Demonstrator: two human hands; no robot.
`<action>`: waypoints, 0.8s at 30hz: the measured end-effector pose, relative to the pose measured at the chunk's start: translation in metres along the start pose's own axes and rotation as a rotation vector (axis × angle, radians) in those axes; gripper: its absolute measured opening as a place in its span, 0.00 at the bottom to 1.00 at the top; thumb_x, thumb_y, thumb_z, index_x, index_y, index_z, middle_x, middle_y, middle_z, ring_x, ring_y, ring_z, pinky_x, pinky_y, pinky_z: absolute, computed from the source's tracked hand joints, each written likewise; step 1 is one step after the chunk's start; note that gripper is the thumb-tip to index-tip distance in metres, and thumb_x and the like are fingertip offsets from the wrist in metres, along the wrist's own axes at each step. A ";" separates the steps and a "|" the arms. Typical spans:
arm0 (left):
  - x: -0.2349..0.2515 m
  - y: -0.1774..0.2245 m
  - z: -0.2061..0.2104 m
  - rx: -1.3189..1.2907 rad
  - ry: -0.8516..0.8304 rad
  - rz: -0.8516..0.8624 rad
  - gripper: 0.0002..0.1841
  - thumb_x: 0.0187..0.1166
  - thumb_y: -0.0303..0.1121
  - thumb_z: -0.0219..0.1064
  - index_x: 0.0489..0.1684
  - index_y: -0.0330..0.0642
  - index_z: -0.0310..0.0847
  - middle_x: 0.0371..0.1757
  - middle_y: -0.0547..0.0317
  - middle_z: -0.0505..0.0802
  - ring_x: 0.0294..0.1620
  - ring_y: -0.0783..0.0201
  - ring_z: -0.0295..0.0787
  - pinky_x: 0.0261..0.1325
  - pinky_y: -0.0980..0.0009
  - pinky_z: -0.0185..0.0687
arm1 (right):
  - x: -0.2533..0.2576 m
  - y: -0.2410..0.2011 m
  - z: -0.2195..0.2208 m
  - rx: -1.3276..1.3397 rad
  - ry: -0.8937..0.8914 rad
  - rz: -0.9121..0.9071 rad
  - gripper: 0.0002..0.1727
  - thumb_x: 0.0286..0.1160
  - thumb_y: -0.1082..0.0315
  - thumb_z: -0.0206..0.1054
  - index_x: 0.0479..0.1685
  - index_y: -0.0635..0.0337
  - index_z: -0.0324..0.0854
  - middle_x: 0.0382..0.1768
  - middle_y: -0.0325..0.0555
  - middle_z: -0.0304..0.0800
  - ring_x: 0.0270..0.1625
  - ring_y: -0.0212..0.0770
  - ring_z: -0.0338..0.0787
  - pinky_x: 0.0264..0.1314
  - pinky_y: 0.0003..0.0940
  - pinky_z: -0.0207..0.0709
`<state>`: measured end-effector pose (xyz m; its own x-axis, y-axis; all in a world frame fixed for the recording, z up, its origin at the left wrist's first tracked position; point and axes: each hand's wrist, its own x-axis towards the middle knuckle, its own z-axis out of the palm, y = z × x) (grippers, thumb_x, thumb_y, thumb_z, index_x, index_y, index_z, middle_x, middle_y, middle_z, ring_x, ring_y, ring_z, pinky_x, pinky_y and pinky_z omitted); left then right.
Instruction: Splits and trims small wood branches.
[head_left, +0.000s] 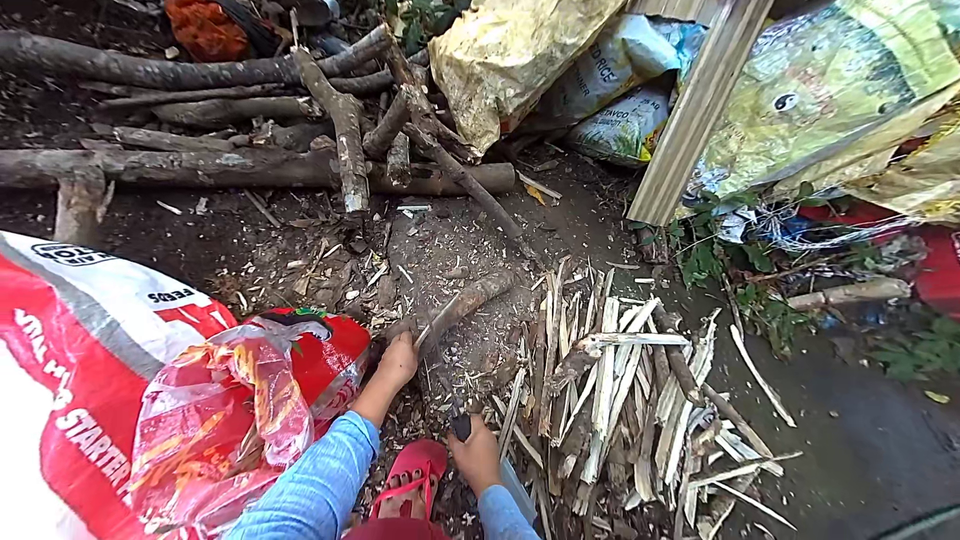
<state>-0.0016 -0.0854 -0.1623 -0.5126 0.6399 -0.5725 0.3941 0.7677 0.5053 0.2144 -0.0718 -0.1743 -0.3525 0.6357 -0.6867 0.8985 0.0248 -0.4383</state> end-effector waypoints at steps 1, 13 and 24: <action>-0.005 0.002 0.000 -0.041 -0.036 0.040 0.23 0.92 0.31 0.53 0.81 0.26 0.66 0.81 0.29 0.75 0.84 0.39 0.72 0.86 0.49 0.66 | -0.008 0.006 0.005 0.064 0.033 -0.004 0.27 0.75 0.58 0.74 0.67 0.68 0.79 0.51 0.63 0.92 0.57 0.60 0.93 0.65 0.60 0.81; -0.040 -0.033 0.068 -0.185 -0.391 -0.030 0.23 0.95 0.32 0.44 0.82 0.28 0.64 0.70 0.26 0.82 0.68 0.37 0.82 0.72 0.43 0.73 | -0.062 0.074 0.066 0.731 0.168 0.126 0.18 0.73 0.74 0.74 0.56 0.78 0.77 0.28 0.53 0.84 0.24 0.38 0.84 0.33 0.35 0.83; -0.098 -0.042 0.042 0.028 -0.355 0.232 0.22 0.97 0.38 0.44 0.67 0.27 0.75 0.57 0.27 0.88 0.62 0.34 0.86 0.70 0.39 0.75 | -0.030 0.023 -0.015 -0.346 0.536 -0.500 0.48 0.54 0.52 0.86 0.83 0.58 0.76 0.87 0.72 0.63 0.91 0.76 0.56 0.87 0.82 0.38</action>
<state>0.0645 -0.1788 -0.1540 -0.1152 0.7638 -0.6351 0.4908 0.5997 0.6321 0.2493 -0.0786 -0.1552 -0.6396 0.7673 -0.0475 0.7287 0.5854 -0.3554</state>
